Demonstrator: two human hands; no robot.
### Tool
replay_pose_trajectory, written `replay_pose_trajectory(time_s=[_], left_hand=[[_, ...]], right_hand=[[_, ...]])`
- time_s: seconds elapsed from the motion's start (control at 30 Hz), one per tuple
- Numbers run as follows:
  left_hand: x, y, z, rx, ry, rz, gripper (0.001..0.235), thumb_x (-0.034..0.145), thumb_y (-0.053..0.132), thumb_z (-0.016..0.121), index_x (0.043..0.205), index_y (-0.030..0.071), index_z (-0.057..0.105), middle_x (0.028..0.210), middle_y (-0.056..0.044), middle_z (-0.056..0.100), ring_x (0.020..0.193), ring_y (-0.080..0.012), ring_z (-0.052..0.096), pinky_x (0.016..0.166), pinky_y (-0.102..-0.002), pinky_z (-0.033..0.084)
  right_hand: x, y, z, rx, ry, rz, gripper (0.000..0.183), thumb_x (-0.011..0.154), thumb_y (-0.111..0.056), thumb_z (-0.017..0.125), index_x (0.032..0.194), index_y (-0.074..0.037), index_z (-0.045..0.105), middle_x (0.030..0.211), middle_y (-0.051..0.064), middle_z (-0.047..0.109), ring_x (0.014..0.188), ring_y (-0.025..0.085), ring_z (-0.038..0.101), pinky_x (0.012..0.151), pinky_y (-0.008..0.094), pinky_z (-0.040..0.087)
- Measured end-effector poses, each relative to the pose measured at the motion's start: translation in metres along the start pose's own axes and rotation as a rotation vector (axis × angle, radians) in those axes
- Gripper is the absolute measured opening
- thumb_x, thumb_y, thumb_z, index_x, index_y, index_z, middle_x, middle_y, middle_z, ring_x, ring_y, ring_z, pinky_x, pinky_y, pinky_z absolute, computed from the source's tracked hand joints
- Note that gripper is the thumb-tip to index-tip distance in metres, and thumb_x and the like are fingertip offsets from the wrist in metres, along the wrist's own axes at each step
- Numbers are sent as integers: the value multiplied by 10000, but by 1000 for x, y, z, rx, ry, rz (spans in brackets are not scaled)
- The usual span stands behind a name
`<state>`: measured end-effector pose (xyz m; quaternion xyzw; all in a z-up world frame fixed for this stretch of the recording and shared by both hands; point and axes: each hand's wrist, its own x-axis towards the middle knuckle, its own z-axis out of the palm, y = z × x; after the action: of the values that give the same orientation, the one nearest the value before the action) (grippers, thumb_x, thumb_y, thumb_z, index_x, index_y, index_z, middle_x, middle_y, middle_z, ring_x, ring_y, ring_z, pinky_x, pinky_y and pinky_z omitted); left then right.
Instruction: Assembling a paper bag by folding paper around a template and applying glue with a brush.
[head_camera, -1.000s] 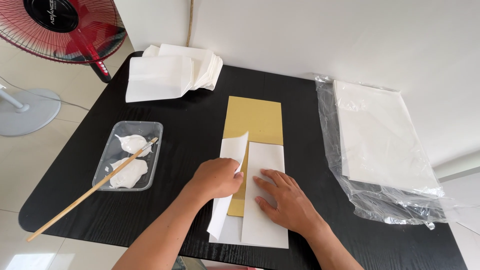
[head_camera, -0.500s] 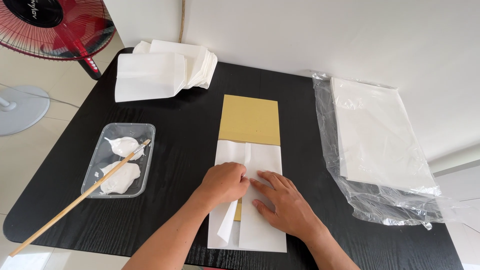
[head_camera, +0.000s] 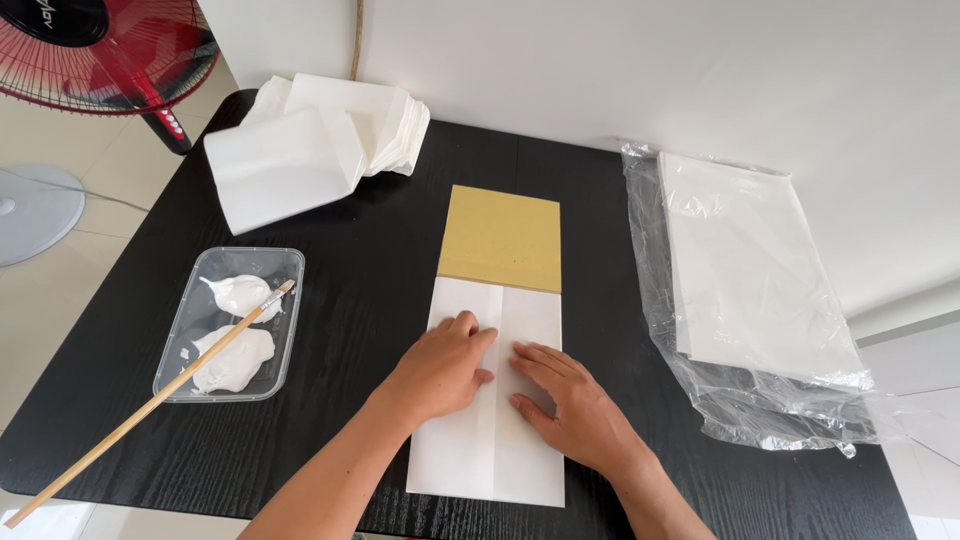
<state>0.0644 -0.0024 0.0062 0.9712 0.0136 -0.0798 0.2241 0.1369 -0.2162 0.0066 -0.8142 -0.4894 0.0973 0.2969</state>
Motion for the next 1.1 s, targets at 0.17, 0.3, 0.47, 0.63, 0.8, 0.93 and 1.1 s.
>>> replay_pose_trajectory(time_s=[0.17,0.3,0.47,0.63,0.8,0.93,1.1], left_hand=[[0,-22,30,244,238,156,564,999,402,579,1483,121,509,1571,-205,384,1459,-382,331,1100,-548,325],[-10,-24,42,290,370,200,613,1075,484,363,1539,89,430,1627,-173,364,1498,-371,319,1173,-532,258],[-7,-23,49,286,360,235,658,1092,489,303,1564,32,353,1654,-196,295,1533,-373,239,1217,-514,184],[-13,-17,48,294,423,232,626,1090,425,323,1558,11,361,1635,-268,295,1530,-388,259,1232,-489,206],[-10,-17,46,289,407,239,572,1079,396,358,1531,55,437,1600,-254,362,1487,-414,322,1206,-547,236],[-11,-14,41,287,392,231,559,1068,405,366,1562,147,416,1608,-256,330,1487,-434,295,1205,-556,208],[-8,-16,43,275,331,221,569,1067,431,319,1580,194,380,1645,-211,276,1507,-416,241,1203,-556,161]], right_hand=[[1,6,5,-50,-9,34,477,963,-288,678,1398,-100,627,1516,33,582,1507,278,360,1202,463,303],[-2,9,12,-79,20,-19,479,1003,-266,619,1442,-79,574,1548,71,539,1532,338,307,1227,511,242],[-3,11,13,-82,-3,-70,483,1044,-237,538,1493,-62,502,1595,98,472,1548,353,271,1244,510,212],[-3,7,16,-182,-16,-80,514,1081,-263,419,1549,-51,419,1626,110,417,1551,367,245,1251,496,184],[-1,9,18,-309,51,-166,477,1067,-213,438,1505,-32,491,1580,131,484,1517,393,330,1225,517,268],[-2,10,14,-302,58,-180,486,1070,-228,444,1519,-49,481,1590,100,482,1523,370,331,1227,500,274],[-13,4,15,-382,10,-217,569,1087,-348,436,1564,-40,398,1638,162,381,1546,382,256,1244,501,212]])
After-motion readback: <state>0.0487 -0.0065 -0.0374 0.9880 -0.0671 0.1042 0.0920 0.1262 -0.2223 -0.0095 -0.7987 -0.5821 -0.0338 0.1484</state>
